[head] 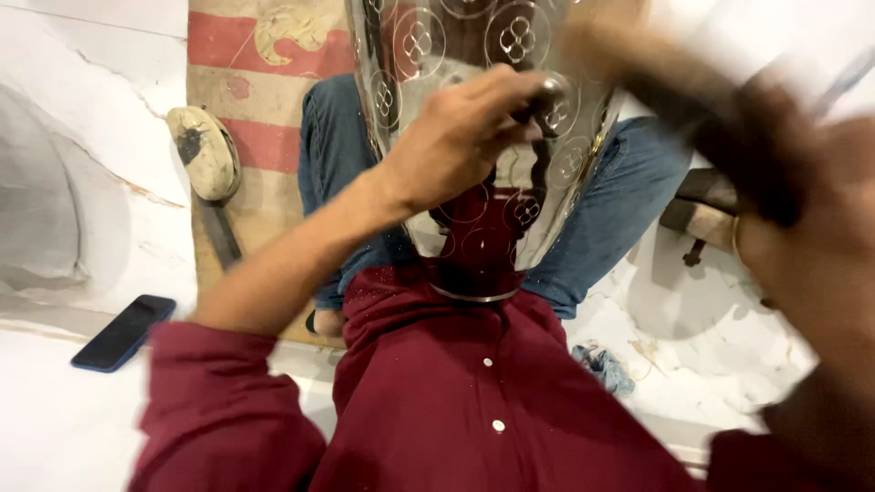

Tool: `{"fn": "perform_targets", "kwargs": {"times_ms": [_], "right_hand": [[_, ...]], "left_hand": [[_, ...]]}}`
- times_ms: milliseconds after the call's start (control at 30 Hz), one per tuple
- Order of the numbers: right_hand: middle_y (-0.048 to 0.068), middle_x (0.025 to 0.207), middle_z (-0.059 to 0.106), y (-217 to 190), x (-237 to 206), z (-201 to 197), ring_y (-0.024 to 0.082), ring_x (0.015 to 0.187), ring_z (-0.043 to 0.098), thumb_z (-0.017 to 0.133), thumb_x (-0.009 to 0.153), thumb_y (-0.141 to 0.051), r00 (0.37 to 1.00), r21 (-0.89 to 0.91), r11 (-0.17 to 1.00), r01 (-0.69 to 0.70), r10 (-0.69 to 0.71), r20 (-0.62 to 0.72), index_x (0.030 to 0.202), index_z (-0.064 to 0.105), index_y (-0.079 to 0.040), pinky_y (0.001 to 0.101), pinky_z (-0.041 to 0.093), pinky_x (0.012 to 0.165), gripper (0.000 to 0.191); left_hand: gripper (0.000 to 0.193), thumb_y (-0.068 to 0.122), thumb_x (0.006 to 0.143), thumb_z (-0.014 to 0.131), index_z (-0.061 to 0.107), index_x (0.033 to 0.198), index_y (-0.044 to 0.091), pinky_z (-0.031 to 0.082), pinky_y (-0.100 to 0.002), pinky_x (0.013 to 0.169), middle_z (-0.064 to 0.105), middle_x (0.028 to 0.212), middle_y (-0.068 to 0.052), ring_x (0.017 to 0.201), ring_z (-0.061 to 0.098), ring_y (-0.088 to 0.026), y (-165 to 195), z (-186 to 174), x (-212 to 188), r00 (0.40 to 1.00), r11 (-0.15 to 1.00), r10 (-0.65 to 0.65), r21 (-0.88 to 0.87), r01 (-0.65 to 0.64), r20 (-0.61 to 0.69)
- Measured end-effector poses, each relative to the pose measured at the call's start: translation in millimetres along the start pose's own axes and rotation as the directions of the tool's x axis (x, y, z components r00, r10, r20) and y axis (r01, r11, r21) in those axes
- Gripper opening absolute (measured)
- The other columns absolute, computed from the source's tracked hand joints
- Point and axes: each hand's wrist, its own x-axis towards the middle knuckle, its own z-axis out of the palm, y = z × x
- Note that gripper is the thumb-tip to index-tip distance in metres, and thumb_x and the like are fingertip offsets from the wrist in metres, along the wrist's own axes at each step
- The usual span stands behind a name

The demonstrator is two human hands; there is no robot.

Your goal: The person sits on the floor with a large engraved metal vase held between their legs. They hold a small punch against the vase surface with one hand and strike it repeatedly with a wooden mallet in the other hand, working across the patterned surface.

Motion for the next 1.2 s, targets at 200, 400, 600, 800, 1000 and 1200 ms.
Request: {"fn": "perform_targets", "kwargs": {"times_ms": [200, 400, 600, 800, 1000, 1200], "right_hand": [[0.019, 0.084, 0.065, -49.0, 19.3, -32.7, 0.024, 0.060, 0.064, 0.080, 0.086, -0.002, 0.959, -0.487, 0.827, 0.282, -0.243, 0.143, 0.149, 0.062, -0.009, 0.0353, 0.054, 0.053, 0.066], [0.016, 0.083, 0.059, -91.4, 37.5, -43.6, 0.022, 0.060, 0.058, 0.076, 0.087, 0.001, 0.920, -0.371, 0.843, 0.391, -0.367, 0.136, 0.151, 0.061, -0.011, 0.0354, 0.049, 0.054, 0.067], [0.012, 0.084, 0.057, -89.3, 41.1, -46.8, 0.021, 0.063, 0.056, 0.074, 0.085, 0.001, 0.913, -0.266, 0.874, 0.407, -0.381, 0.147, 0.155, 0.058, -0.016, 0.0348, 0.045, 0.056, 0.074], [0.008, 0.089, 0.058, -53.5, 40.3, -35.0, 0.019, 0.070, 0.056, 0.074, 0.089, -0.007, 0.934, -0.437, 0.826, 0.356, -0.330, 0.137, 0.160, 0.054, -0.024, 0.0322, 0.046, 0.063, 0.076], [0.007, 0.075, 0.060, -41.9, 45.9, -25.2, 0.017, 0.057, 0.059, 0.073, 0.087, -0.021, 0.907, -0.809, 0.421, 0.410, -0.283, 0.312, 0.164, 0.050, -0.030, 0.0283, 0.049, 0.052, 0.081], [0.006, 0.081, 0.061, -73.8, 58.8, -41.2, 0.018, 0.062, 0.060, 0.071, 0.093, -0.019, 0.845, -0.638, 0.596, 0.488, -0.507, 0.173, 0.164, 0.051, -0.030, 0.0308, 0.050, 0.056, 0.075]], "left_hand": [[0.025, 0.013, 0.107, 0.073, 0.057, 0.125, 0.007, 0.061, -0.031, 0.077, 0.067, 0.107, -0.007, 0.090, 0.073, -0.018, 12.4, 31.4, -30.6, 0.896, 0.980, -0.190, -0.025, 0.197, -0.400], [0.022, 0.013, 0.109, 0.071, 0.058, 0.127, 0.007, 0.058, -0.035, 0.076, 0.070, 0.101, -0.011, 0.086, 0.070, -0.024, 21.2, 55.4, -43.7, 0.776, 0.962, -0.237, -0.028, 0.272, -0.585], [0.027, 0.011, 0.106, 0.073, 0.059, 0.128, 0.003, 0.054, -0.034, 0.072, 0.068, 0.100, -0.012, 0.079, 0.066, -0.023, 22.8, 59.5, -49.1, 0.746, 0.939, -0.274, -0.001, 0.345, -0.607], [0.025, 0.008, 0.105, 0.072, 0.052, 0.120, 0.004, 0.059, -0.029, 0.080, 0.067, 0.100, -0.008, 0.089, 0.070, -0.016, 21.1, 72.7, -40.7, 0.629, 0.918, -0.394, -0.321, 0.233, -0.670], [0.028, 0.004, 0.108, 0.067, 0.047, 0.127, 0.002, 0.060, -0.029, 0.087, 0.070, 0.103, -0.009, 0.092, 0.071, -0.015, 19.4, 77.7, -40.1, 0.623, 0.924, -0.382, -0.290, 0.248, -0.683], [0.035, 0.003, 0.107, 0.065, 0.045, 0.136, 0.001, 0.062, -0.028, 0.086, 0.070, 0.114, -0.013, 0.097, 0.074, -0.018, 17.6, 75.4, -43.5, 0.631, 0.936, -0.351, -0.235, 0.263, -0.692]]}}
